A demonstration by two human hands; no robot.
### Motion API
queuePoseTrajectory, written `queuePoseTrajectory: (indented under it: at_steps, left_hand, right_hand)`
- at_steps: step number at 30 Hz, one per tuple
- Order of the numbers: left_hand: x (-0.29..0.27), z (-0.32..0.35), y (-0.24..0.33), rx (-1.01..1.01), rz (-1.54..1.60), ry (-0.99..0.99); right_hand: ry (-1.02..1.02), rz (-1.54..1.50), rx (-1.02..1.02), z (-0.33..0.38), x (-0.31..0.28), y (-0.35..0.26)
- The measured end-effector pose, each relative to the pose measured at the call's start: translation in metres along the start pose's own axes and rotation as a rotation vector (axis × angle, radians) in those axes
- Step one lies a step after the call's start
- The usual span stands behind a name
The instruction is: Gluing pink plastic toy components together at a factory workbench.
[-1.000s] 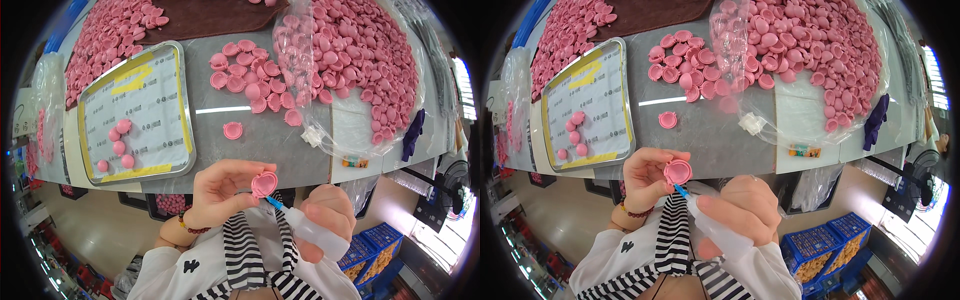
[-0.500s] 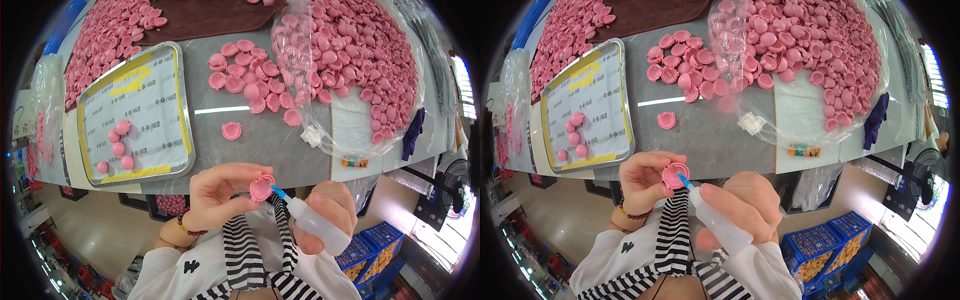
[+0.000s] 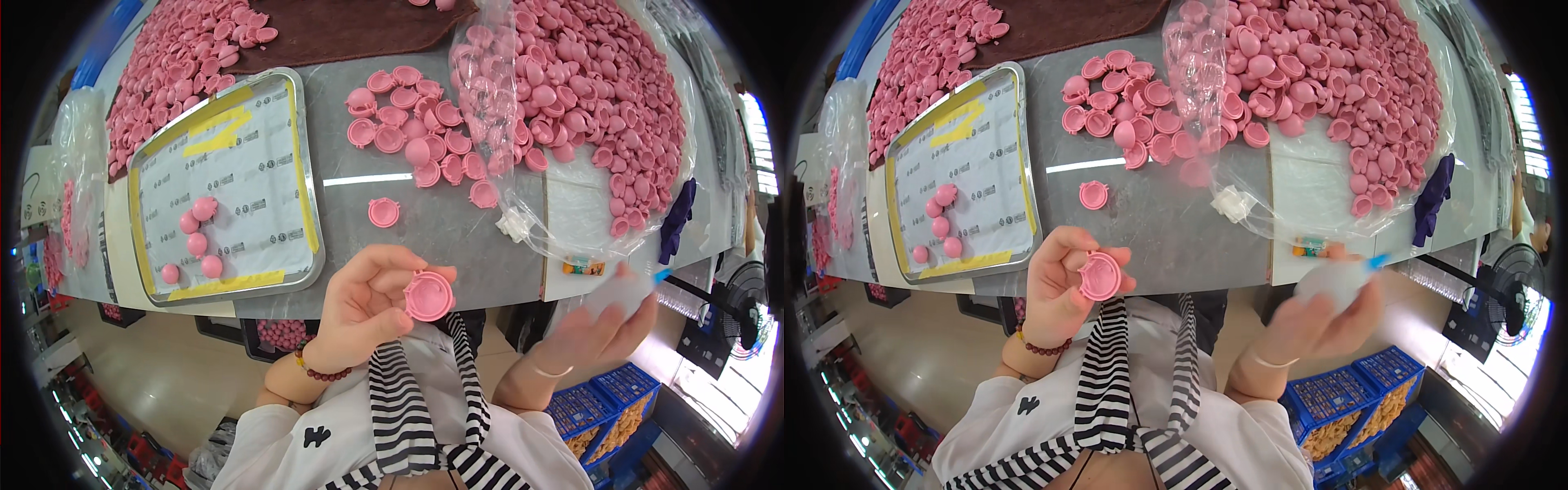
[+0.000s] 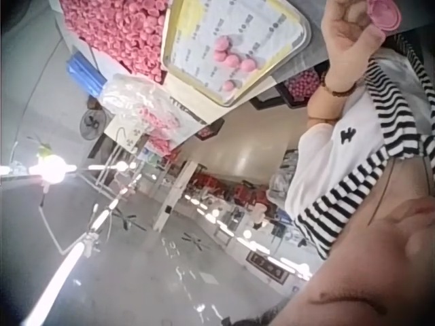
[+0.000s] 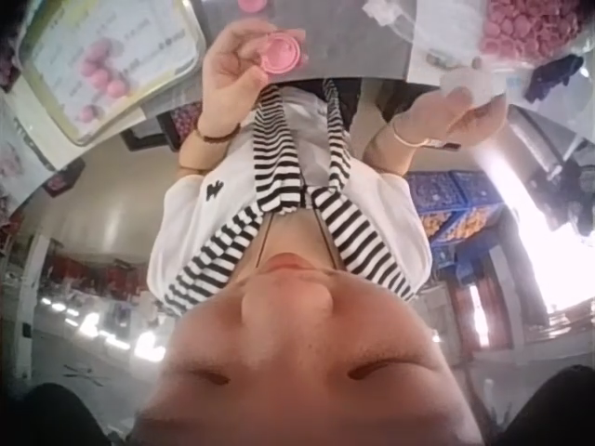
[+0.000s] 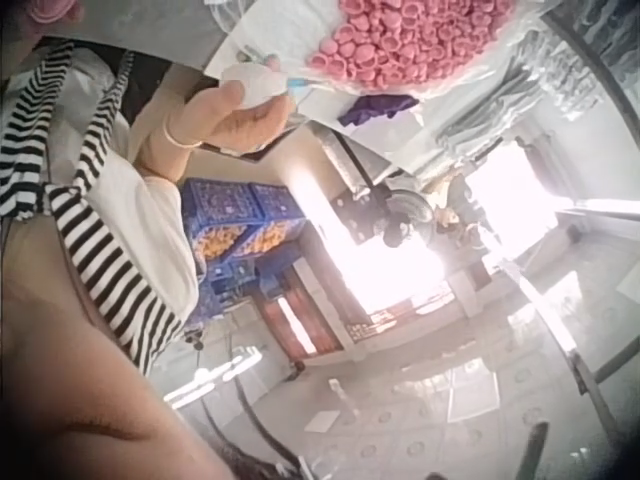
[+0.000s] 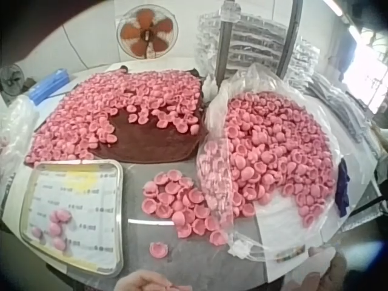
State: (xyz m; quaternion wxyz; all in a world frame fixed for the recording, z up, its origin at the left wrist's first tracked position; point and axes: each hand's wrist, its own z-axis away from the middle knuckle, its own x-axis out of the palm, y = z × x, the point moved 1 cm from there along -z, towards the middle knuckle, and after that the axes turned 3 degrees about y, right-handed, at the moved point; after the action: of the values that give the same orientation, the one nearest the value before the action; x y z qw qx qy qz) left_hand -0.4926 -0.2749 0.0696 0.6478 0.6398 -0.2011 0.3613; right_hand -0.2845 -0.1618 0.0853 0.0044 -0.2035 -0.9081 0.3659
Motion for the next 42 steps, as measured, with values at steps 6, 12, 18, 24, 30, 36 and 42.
queuePoseTrajectory:
  at_steps: [6, 12, 18, 24, 30, 36, 42]
  left_hand:
    - [0.006, -0.012, -0.006, -0.111, 0.13, 0.011]
    - [0.012, -0.021, -0.015, 0.089, 0.008, -0.073]
    - [0.01, -0.023, -0.012, 0.097, -0.012, -0.069]
    - [0.012, -0.024, -0.017, 0.113, -0.001, -0.048]
    - [0.014, -0.019, -0.015, 0.162, -0.054, 0.013]
    - [-0.002, -0.016, -0.009, 0.158, -0.109, 0.123]
    - [-0.004, -0.022, -0.001, 0.182, -0.223, 0.066]
  right_hand:
    - [0.228, 0.275, 0.242, -0.077, -0.082, 0.106]
    - [0.053, 0.306, 0.405, -0.094, -0.102, 0.203]
    - [0.387, 0.545, 0.045, -0.094, -0.056, 0.105]
    - [-0.644, 0.202, -0.303, -0.084, 0.043, 0.05]
    - [-0.854, 0.423, -0.257, -0.068, 0.079, 0.068]
    - [-1.249, -0.127, 0.281, -0.02, 0.046, 0.003]
    - [-1.062, 0.096, -0.065, 0.007, 0.046, -0.006]
